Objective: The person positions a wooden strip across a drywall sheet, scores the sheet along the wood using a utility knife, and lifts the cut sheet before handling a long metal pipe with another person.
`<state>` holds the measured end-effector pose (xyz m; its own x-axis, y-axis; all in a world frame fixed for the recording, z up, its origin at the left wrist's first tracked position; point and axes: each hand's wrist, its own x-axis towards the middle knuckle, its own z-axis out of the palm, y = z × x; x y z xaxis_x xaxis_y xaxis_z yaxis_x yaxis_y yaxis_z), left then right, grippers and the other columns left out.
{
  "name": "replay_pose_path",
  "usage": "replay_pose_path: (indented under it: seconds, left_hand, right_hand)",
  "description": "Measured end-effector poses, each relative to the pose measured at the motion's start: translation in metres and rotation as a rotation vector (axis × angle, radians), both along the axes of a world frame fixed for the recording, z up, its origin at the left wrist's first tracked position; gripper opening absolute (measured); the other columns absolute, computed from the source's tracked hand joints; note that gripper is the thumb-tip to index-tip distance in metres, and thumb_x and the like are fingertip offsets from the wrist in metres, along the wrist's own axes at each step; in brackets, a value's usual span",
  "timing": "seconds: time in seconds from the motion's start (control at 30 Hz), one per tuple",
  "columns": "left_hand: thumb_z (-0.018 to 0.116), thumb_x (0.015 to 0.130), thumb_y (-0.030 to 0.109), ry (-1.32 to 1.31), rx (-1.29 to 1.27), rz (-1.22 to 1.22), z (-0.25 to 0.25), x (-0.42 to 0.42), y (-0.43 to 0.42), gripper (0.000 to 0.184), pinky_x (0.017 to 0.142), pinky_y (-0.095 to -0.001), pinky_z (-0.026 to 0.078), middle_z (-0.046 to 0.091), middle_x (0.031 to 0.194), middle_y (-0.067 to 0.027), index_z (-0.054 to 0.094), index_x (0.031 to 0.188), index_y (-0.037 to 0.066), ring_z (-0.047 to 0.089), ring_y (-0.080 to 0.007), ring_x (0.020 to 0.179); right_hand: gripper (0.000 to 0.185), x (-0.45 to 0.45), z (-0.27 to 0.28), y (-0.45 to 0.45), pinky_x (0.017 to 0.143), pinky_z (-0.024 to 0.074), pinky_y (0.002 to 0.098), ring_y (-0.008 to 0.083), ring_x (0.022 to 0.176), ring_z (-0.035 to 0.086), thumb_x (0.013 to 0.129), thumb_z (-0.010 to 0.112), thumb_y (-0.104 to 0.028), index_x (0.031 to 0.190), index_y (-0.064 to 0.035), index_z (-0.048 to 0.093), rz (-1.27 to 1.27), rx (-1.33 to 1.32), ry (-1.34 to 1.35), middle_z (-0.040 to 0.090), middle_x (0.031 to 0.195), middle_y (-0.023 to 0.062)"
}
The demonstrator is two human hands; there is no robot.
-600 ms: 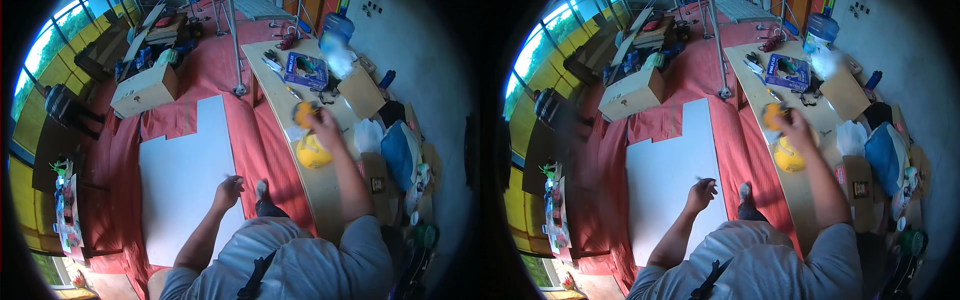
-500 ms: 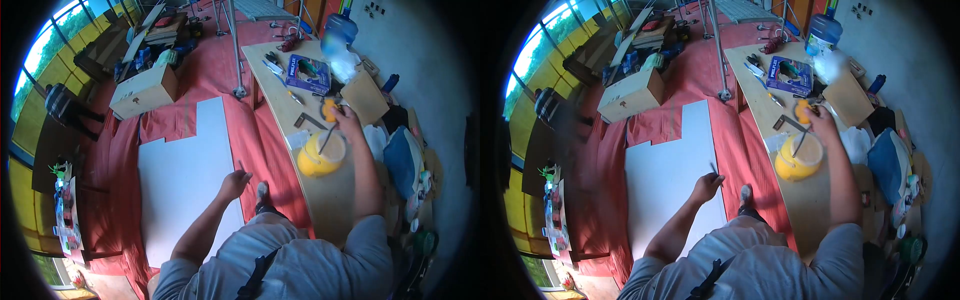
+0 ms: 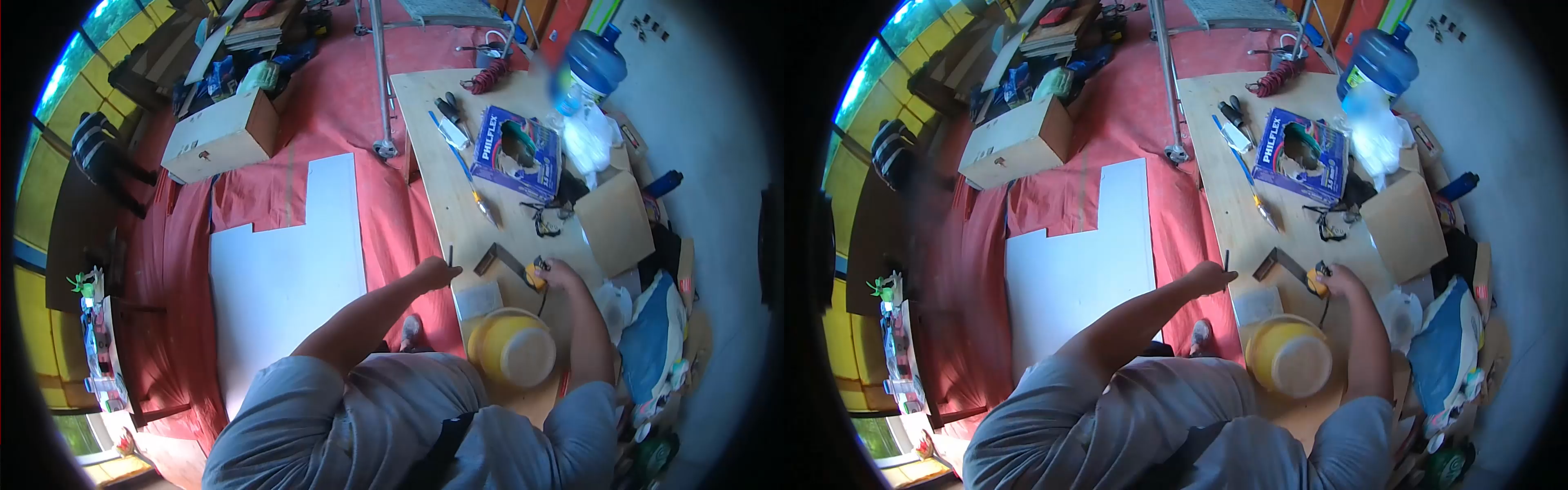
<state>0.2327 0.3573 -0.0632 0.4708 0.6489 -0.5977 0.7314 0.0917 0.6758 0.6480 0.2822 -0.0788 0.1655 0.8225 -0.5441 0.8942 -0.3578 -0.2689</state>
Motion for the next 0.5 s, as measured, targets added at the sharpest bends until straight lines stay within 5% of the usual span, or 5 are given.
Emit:
replay_pose_path:
  seconds: [0.13,0.23,0.33,0.43,0.5]
  left_hand:
    - [0.064,0.093,0.059,0.017,-0.057,-0.071,0.001,0.031,0.037,0.061,0.050,-0.0353,0.050,0.062,0.059,-0.0104,0.071,0.078,0.000,0.061,-0.0233,0.052]
    - [0.064,0.092,0.063,-0.141,-0.196,-0.073,-0.043,0.057,0.059,0.064,0.048,-0.0370,0.050,0.061,0.060,-0.0098,0.072,0.081,0.001,0.062,-0.0241,0.052]
    - [0.063,0.093,0.063,-0.158,-0.158,-0.324,-0.060,0.056,0.083,0.064,0.059,-0.0404,0.055,0.067,0.073,-0.0147,0.071,0.088,0.000,0.069,-0.0274,0.067]
    - [0.057,0.099,0.057,-0.138,0.312,-0.807,-0.071,0.007,0.109,0.055,0.094,-0.0469,0.052,0.072,0.109,-0.0187,0.072,0.121,0.010,0.067,-0.0347,0.107]
    - [0.054,0.099,0.058,-0.161,0.333,-0.838,-0.113,-0.050,0.132,0.053,0.091,-0.0465,0.054,0.073,0.105,-0.0166,0.074,0.115,0.012,0.069,-0.0335,0.102]
  right_hand:
    - [0.057,-0.004,0.014,0.005,0.096,0.0522,0.0414,0.0367,0.111,0.068,0.092,0.073,-0.043,0.127,0.0011,0.062,-0.242,-0.133,0.213,0.070,0.119,0.0250]
    - [0.055,0.006,0.004,0.003,0.098,0.0520,0.0431,0.0381,0.114,0.066,0.090,0.075,-0.036,0.129,-0.0003,0.061,-0.267,-0.036,0.172,0.068,0.122,0.0246]
    - [0.056,-0.007,0.039,0.022,0.100,0.0517,0.0455,0.0405,0.118,0.063,0.086,0.077,-0.031,0.130,-0.0005,0.061,-0.060,-0.089,-0.263,0.067,0.124,0.0249]
    - [0.058,-0.018,0.058,0.041,0.101,0.0510,0.0471,0.0416,0.117,0.063,0.082,0.078,-0.030,0.128,0.0007,0.061,-0.047,0.044,-0.298,0.067,0.124,0.0256]
    - [0.059,-0.037,0.081,0.064,0.101,0.0512,0.0469,0.0400,0.116,0.064,0.081,0.079,-0.030,0.128,0.0016,0.061,-0.053,0.015,-0.242,0.066,0.125,0.0258]
